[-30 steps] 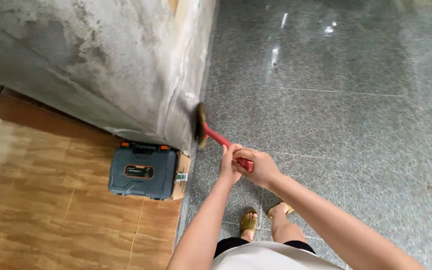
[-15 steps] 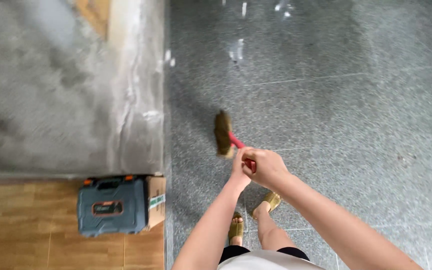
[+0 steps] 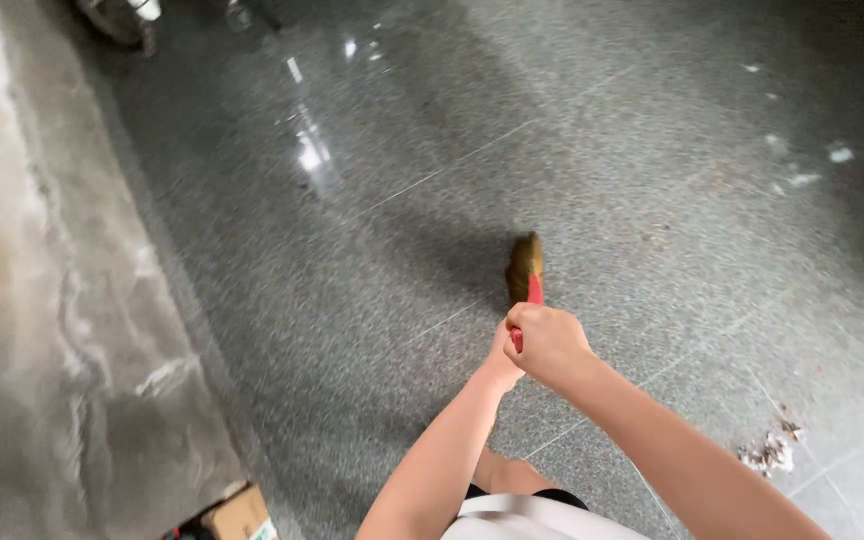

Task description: The person sweeps a tiled garage floor with a red-handled broom, moving debris toward the center of the room. The person navigates around a shoe rack, a scooter, and stacked materials while sweeping.

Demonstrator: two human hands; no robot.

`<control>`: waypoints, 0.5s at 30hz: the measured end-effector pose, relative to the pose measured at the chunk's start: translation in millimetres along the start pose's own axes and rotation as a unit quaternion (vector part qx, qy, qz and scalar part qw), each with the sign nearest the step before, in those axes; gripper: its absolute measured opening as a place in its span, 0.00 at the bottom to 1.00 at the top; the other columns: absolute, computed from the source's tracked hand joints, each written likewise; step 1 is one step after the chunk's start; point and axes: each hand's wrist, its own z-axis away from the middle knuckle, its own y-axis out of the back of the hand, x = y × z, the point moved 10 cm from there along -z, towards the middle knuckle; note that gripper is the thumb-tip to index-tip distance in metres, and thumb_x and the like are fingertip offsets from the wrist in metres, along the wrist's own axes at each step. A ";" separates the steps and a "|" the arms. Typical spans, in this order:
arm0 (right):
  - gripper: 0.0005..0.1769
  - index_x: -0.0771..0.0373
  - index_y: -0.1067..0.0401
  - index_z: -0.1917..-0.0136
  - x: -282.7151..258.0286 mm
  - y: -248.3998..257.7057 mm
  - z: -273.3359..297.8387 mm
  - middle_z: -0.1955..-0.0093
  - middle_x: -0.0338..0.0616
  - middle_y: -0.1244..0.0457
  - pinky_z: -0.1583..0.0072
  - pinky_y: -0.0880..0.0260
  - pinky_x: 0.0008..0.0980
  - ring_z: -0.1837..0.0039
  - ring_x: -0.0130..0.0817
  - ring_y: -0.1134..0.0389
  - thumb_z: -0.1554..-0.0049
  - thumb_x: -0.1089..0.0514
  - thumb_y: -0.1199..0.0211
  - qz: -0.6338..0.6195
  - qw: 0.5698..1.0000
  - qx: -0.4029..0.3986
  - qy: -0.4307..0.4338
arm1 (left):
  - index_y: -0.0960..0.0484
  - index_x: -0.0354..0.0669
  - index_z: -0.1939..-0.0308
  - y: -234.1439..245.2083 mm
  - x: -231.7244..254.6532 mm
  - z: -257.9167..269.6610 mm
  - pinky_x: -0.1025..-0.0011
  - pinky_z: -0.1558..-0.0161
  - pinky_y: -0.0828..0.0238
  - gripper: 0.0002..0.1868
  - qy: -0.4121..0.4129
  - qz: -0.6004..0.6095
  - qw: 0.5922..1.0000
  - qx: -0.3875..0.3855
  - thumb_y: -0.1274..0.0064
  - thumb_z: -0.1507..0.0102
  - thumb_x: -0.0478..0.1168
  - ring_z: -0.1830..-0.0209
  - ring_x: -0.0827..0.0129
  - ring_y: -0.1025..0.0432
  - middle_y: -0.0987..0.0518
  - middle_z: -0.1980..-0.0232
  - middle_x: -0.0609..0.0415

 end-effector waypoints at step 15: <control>0.15 0.44 0.27 0.53 -28.0 70.3 -15.2 0.54 0.38 0.33 0.44 0.24 0.42 0.48 0.43 0.26 0.46 0.40 0.50 0.014 1.000 0.021 0.008 | 0.23 0.50 0.56 1.7 31.3 -20.0 0.70 0.43 0.31 0.08 0.011 -0.092 0.996 0.012 0.56 0.35 0.35 0.49 0.69 0.27 0.23 0.56 0.58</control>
